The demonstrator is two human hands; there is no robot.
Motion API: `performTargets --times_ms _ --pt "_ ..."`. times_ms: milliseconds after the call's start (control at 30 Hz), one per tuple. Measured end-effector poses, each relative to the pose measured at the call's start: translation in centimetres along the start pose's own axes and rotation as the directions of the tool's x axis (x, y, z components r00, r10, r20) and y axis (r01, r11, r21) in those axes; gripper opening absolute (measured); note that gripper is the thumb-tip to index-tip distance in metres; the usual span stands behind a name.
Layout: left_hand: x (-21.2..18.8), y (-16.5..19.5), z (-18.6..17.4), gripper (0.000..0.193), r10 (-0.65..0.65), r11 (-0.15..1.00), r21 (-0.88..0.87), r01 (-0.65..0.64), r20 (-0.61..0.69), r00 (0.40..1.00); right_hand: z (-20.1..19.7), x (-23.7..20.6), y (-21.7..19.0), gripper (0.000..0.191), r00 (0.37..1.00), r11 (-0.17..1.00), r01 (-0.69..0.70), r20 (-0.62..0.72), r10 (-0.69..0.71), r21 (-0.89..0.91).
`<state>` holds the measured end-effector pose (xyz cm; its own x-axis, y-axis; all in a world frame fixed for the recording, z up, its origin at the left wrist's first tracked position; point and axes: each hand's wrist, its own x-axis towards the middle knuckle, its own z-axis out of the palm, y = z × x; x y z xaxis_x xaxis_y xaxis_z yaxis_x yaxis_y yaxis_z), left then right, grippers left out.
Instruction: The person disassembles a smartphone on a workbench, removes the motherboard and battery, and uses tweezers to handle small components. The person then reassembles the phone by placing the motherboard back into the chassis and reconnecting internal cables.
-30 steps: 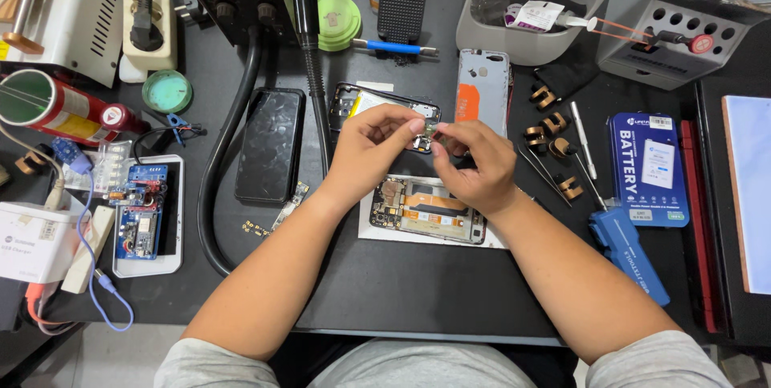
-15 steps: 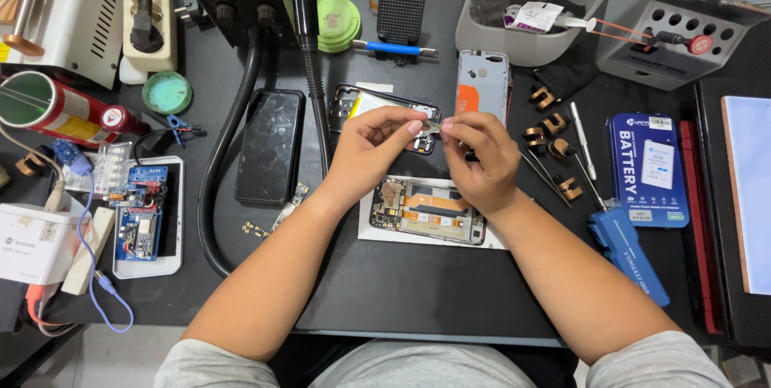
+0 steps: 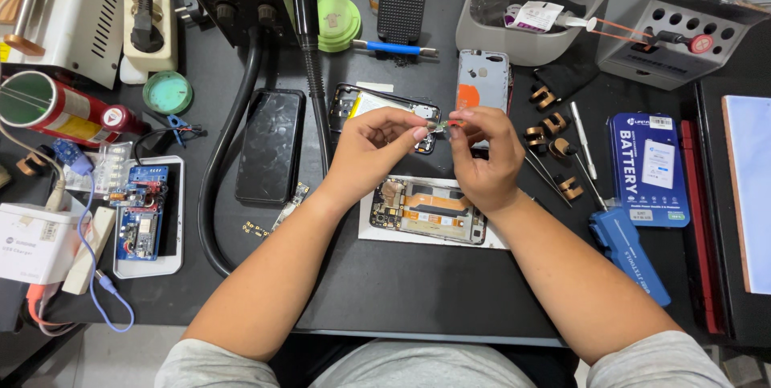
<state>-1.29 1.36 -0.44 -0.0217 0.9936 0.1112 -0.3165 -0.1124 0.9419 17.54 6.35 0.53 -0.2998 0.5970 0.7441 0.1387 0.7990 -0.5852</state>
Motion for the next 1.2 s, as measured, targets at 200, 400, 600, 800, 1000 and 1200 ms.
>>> performTargets --times_ms 200,400,600,800,1000,1200 --pt "-0.29 0.32 -0.06 0.016 0.053 0.994 0.09 -0.054 0.016 0.998 -0.09 -0.05 0.11 0.022 0.999 0.998 0.05 0.017 -0.05 -0.042" --pt "-0.1 0.2 -0.03 0.013 0.015 1.0 -0.009 -0.015 -0.002 1.0 -0.02 0.01 0.05 0.022 0.999 0.998 0.05 0.015 -0.049 -0.044" --pt "-0.03 0.03 -0.11 0.015 0.032 0.999 0.028 -0.031 -0.023 0.999 -0.08 0.16 -0.08 0.028 0.996 0.994 0.084 0.015 -0.083 -0.064" --pt "0.03 0.17 -0.1 0.015 0.014 1.0 0.007 -0.014 -0.019 1.0 -0.06 0.32 -0.27 0.031 0.996 0.992 0.083 0.017 -0.082 -0.098" --pt "0.08 0.11 -0.22 0.015 -0.008 0.998 0.055 0.009 -0.016 1.0 -0.16 0.24 -0.21 0.029 0.997 0.994 0.073 0.023 -0.072 -0.077" --pt "0.05 0.2 -0.28 0.015 0.045 0.999 -0.009 -0.045 0.015 0.999 -0.05 0.13 0.03 0.027 0.998 0.995 0.063 0.016 -0.062 -0.07"
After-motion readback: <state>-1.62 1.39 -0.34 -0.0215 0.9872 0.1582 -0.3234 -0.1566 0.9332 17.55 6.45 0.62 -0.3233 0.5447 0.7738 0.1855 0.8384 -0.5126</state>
